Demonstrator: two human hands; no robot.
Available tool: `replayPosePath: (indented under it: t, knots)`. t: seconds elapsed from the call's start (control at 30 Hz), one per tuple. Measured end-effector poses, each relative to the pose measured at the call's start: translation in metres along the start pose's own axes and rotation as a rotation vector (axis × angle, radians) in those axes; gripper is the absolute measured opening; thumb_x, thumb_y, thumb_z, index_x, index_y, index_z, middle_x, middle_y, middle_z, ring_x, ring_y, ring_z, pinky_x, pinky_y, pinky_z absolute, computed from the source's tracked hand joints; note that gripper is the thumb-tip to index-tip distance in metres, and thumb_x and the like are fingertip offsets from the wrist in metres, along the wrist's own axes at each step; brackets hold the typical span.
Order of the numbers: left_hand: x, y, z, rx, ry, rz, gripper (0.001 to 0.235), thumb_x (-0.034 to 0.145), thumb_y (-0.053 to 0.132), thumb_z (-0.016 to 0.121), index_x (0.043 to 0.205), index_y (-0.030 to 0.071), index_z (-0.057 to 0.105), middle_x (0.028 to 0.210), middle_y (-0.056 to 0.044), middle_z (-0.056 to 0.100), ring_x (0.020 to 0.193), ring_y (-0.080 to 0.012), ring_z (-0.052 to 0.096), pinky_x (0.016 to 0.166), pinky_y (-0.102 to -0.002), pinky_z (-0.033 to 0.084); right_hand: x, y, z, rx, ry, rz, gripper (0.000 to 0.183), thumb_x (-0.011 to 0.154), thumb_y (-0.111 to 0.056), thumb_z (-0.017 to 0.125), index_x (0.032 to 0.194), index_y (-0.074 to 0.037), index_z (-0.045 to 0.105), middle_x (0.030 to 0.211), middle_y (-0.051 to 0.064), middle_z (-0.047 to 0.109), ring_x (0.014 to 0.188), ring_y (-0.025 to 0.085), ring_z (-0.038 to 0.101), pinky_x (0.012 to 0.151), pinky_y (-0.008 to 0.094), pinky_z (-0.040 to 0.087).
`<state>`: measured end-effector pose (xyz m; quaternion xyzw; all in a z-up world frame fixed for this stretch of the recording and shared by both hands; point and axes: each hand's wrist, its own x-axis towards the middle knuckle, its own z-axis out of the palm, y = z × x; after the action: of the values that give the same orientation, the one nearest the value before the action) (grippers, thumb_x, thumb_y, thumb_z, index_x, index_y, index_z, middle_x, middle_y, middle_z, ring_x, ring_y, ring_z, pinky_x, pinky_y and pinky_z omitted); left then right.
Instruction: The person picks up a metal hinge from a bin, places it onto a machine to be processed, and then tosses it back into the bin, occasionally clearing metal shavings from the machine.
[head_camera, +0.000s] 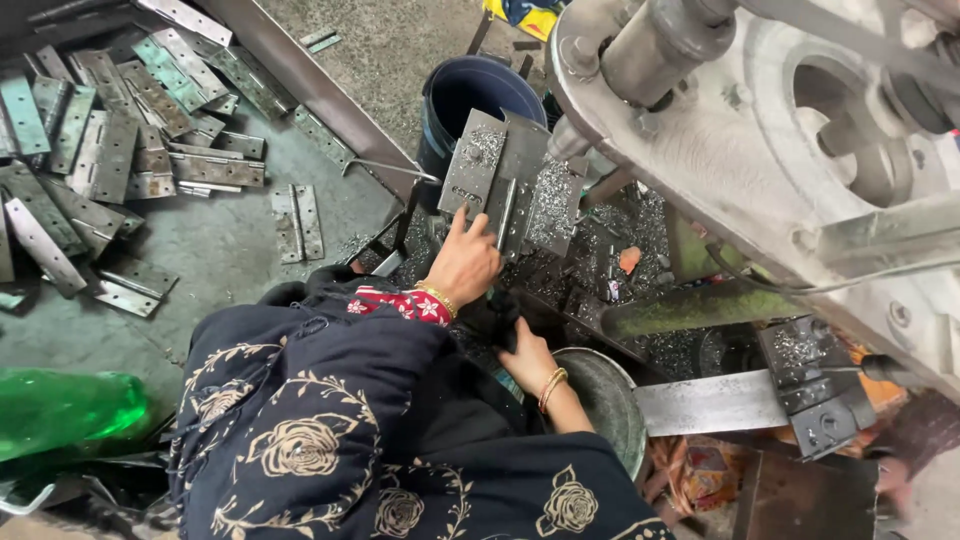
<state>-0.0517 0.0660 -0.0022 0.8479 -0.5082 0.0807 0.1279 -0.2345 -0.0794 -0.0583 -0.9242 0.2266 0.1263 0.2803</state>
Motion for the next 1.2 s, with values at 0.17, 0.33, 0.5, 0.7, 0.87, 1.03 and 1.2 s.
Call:
replayPosePath:
  t: [0.17,0.33,0.5,0.7,0.87,1.03,1.2]
  knots:
    - [-0.001,0.004,-0.013,0.200,0.100,0.040,0.022,0.078,0.028,0.065,0.085,0.014,0.079,0.107,-0.007,0.067,0.124,-0.0300,0.049,0.111,-0.063,0.030,-0.005,-0.004,-0.003,0.005,0.010,0.004,0.068,0.082,-0.029,0.074,0.137,-0.001,0.047,0.110,0.031,0.070,0.108,0.046,0.067,0.093,0.047,0.055]
    - [0.008,0.004,-0.009,0.376,0.024,0.061,0.026,0.082,0.028,0.064,0.098,0.013,0.079,0.116,-0.011,0.065,0.124,-0.0327,0.048,0.108,-0.063,0.034,-0.003,-0.002,-0.008,-0.024,-0.005,-0.024,0.072,0.084,-0.037,0.073,0.140,-0.002,0.045,0.115,0.031,0.069,0.111,0.047,0.065,0.095,0.047,0.053]
    - [0.013,-0.004,-0.021,0.104,0.360,0.027,0.020,0.085,0.021,0.067,0.099,0.009,0.076,0.110,-0.005,0.065,0.118,-0.0257,0.052,0.114,-0.053,0.037,0.006,0.005,-0.027,0.071,0.121,-0.172,0.061,0.093,-0.041,0.066,0.139,-0.003,0.053,0.125,0.027,0.067,0.120,0.045,0.061,0.100,0.046,0.049]
    - [0.018,-0.019,-0.026,-0.632,0.598,-0.180,0.015,0.082,0.013,0.076,0.091,0.003,0.072,0.102,-0.007,0.071,0.106,-0.0287,0.059,0.092,-0.042,0.045,0.041,-0.007,-0.051,0.273,0.504,-0.131,0.044,0.089,-0.024,0.075,0.125,-0.002,0.061,0.114,0.011,0.074,0.093,0.023,0.071,0.086,0.037,0.057]
    - [0.048,-0.024,0.017,-1.001,0.506,-0.179,0.020,0.084,0.016,0.077,0.097,0.002,0.072,0.100,-0.009,0.072,0.099,-0.0277,0.062,0.087,-0.040,0.050,0.068,0.009,-0.059,0.912,0.531,-0.240,0.042,0.091,-0.008,0.073,0.131,-0.009,0.060,0.108,0.003,0.071,0.090,0.011,0.065,0.076,0.027,0.055]
    - [0.054,-0.025,0.013,-1.141,0.473,-0.256,0.028,0.088,0.017,0.078,0.113,0.005,0.075,0.114,-0.009,0.072,0.108,-0.0270,0.061,0.094,-0.041,0.049,0.072,0.005,-0.065,0.930,0.736,-0.287,0.026,0.096,-0.004,0.078,0.120,-0.005,0.069,0.106,0.005,0.073,0.083,0.012,0.067,0.069,0.029,0.057]
    - [0.043,-0.025,0.018,-0.271,0.366,-0.432,0.040,0.081,0.012,0.073,0.119,0.003,0.073,0.138,-0.007,0.060,0.128,-0.0309,0.049,0.097,-0.045,0.045,0.073,-0.039,-0.057,-0.118,0.719,-0.424,0.045,0.068,0.010,0.076,0.110,-0.008,0.068,0.112,0.011,0.067,0.111,0.030,0.064,0.100,0.040,0.053]
